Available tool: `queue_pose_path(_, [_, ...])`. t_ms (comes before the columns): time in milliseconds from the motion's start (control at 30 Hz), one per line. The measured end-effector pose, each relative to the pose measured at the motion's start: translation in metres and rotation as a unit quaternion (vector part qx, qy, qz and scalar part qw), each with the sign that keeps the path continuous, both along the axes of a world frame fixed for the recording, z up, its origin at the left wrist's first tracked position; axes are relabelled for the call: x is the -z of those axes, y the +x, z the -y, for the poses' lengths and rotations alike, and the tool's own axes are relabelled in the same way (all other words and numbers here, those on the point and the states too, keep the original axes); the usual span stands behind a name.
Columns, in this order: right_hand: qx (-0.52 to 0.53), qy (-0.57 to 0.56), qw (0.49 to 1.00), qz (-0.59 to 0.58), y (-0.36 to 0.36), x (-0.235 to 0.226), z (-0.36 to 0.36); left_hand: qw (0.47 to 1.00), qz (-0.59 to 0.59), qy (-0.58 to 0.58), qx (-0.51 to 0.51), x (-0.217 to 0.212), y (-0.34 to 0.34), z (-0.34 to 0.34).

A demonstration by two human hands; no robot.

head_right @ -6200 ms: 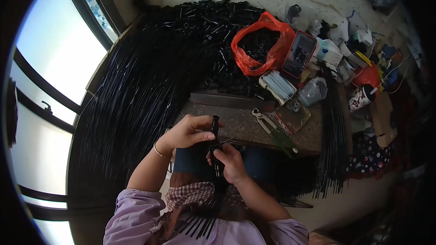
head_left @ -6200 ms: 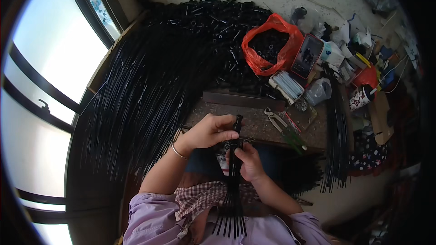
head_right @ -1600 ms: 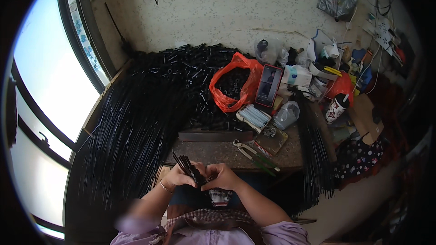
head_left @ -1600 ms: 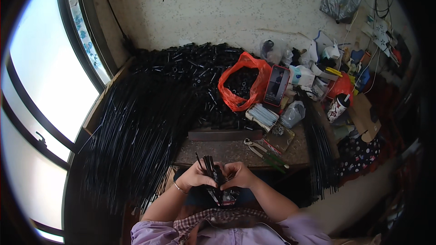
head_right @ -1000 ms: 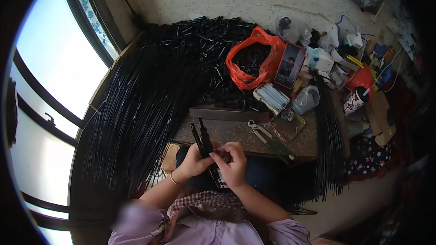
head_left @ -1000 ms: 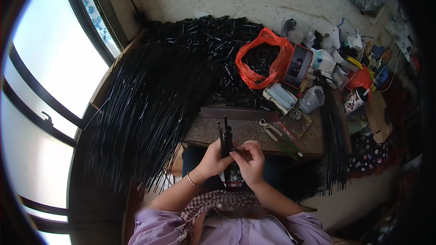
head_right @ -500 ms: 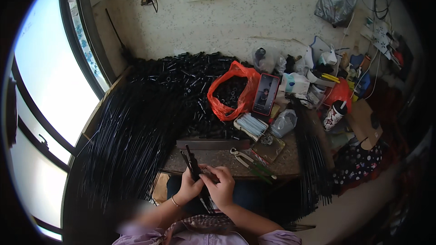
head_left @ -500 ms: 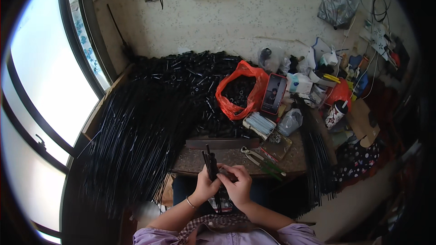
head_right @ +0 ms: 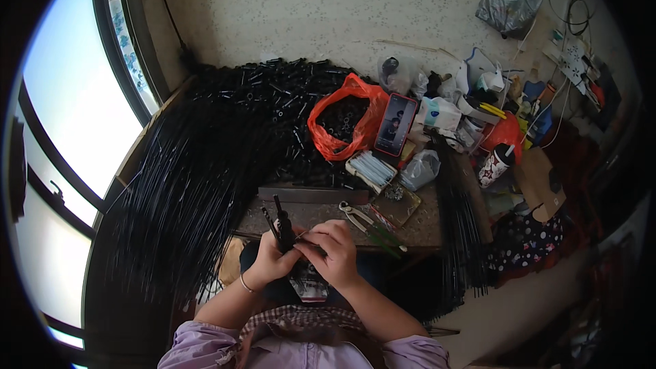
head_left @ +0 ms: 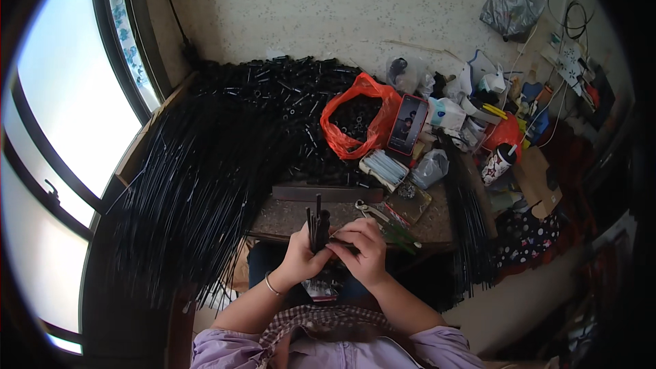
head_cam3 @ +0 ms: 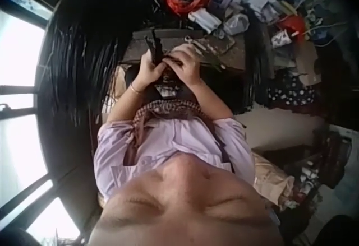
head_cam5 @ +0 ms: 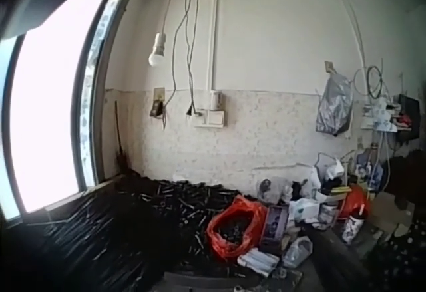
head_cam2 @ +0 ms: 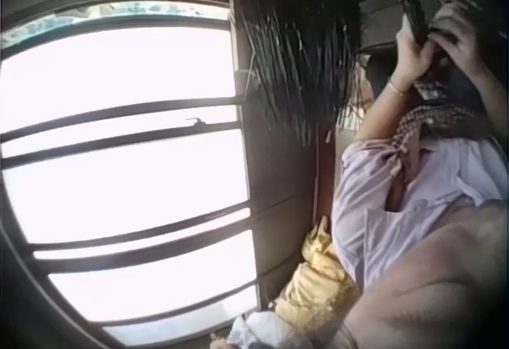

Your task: Assembling bundles of black rods into plastic circular bases using pliers.

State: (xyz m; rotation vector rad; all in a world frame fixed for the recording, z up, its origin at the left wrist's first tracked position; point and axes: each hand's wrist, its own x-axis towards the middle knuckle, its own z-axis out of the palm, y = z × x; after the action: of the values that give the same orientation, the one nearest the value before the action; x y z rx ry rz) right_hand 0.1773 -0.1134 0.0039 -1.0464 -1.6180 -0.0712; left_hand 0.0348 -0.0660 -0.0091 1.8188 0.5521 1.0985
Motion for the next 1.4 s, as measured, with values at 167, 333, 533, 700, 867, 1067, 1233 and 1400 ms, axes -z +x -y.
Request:
queue_pose_path(167, [0.063, 0.116, 0.991, 0.007, -0.012, -0.024, 0.026, 0.999, -0.026, 0.034, 0.022, -0.032, -0.001, 0.003])
queue_pose_path(333, [-0.026, 0.031, 0.998, 0.040, 0.012, -0.036, 0.014, 0.994, -0.020, 0.058, 0.092, -0.035, -0.004, 0.003])
queue_pose_path(533, [0.037, 0.038, 0.998, 0.043, -0.004, -0.035, 0.020, 0.996, -0.014, 0.086, 0.023, -0.036, 0.003, 0.003])
queue_pose_path(700, [0.047, 0.009, 0.998, -0.046, -0.009, -0.047, 0.012, 0.996, 0.061, 0.027, 0.053, -0.028, 0.001, -0.003])
queue_pose_path(867, [-0.011, -0.014, 1.000, -0.012, -0.007, -0.035, 0.019, 0.997, 0.030, 0.062, 0.043, -0.035, 0.000, -0.006])
queue_pose_path(1067, [0.036, 0.018, 0.991, 0.125, 0.019, -0.021, 0.039, 0.988, 0.070, 0.079, 0.109, -0.060, -0.013, -0.014])
queue_pose_path(1233, [0.337, -0.268, 0.871, 0.235, 0.084, 0.080, 0.051, 0.980, 0.067, -0.055, 0.178, -0.046, -0.026, -0.012])
queue_pose_path(1400, [0.194, -0.411, 0.880, 0.136, 0.088, 0.107, 0.057, 0.995, 0.025, 0.035, 0.094, -0.052, -0.006, -0.005])
